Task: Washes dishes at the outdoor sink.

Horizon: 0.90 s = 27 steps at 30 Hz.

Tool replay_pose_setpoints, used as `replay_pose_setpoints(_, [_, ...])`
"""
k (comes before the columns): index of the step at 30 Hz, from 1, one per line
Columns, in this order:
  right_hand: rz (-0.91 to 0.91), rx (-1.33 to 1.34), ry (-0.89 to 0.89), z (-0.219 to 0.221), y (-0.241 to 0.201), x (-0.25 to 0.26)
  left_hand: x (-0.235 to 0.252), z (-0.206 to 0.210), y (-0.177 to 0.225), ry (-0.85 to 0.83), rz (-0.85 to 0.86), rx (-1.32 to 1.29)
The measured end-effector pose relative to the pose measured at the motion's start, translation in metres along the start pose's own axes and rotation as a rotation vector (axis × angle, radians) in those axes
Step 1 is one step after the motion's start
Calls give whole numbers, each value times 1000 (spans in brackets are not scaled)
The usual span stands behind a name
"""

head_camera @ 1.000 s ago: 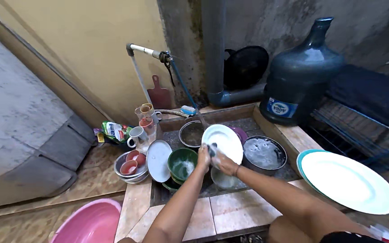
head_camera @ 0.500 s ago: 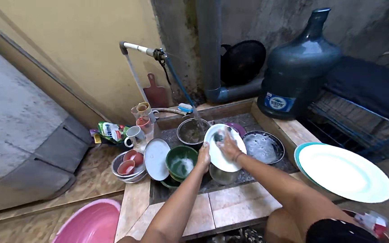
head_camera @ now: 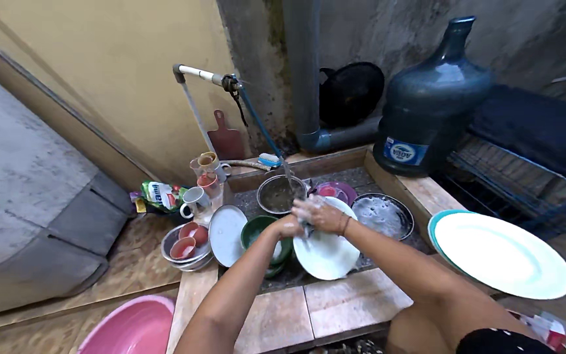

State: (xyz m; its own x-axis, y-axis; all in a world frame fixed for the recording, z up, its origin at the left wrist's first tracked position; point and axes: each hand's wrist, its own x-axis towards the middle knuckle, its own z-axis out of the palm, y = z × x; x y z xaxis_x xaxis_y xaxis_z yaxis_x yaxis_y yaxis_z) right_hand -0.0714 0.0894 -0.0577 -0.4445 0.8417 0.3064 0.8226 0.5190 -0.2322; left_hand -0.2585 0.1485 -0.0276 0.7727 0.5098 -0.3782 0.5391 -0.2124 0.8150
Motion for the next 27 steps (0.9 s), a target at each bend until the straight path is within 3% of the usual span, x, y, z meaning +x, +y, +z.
replay_pose_setpoints(2, [-73, -37, 8, -8, -4, 2, -3, -1, 10, -47, 38, 161])
replay_pose_setpoints(4, [51, 1, -20, -18, 9, 5, 0, -2, 12, -19, 98, 140])
replay_pose_setpoints(6, [326, 138, -30, -17, 34, -1, -1, 1, 12, 29, 137, 55])
replay_pose_setpoints(9, [772, 410, 211, -1, 72, -22, -7, 13, 12, 232, 196, -112])
replay_pose_setpoints(11, [1021, 572, 343, 15, 72, -30, -3, 29, 10, 438, 283, -280])
replay_pose_setpoints(13, [1184, 610, 355, 28, 46, -24, 10, 48, 5, 628, 343, -431])
replay_pose_setpoints(15, [1181, 549, 217, 32, 11, -11, 27, 63, -1, 770, 320, -520])
replay_pose_setpoints(18, [897, 565, 105, 33, -38, 6, 42, 73, -11, 818, 230, -589])
replay_pose_setpoints(21, [620, 550, 202, 38, -20, 14, 43, 83, -14, 781, 229, -621])
replay_pose_setpoints(24, [706, 334, 69, 49, 11, -4, 36, 86, -15, 834, 236, -616])
replay_pose_setpoints(25, [741, 357, -17, 49, 4, -9, 35, 83, -18, 865, 222, -638])
replay_pose_setpoints(27, [610, 480, -52, 51, -24, -11, 34, 77, -28, 858, 178, -669])
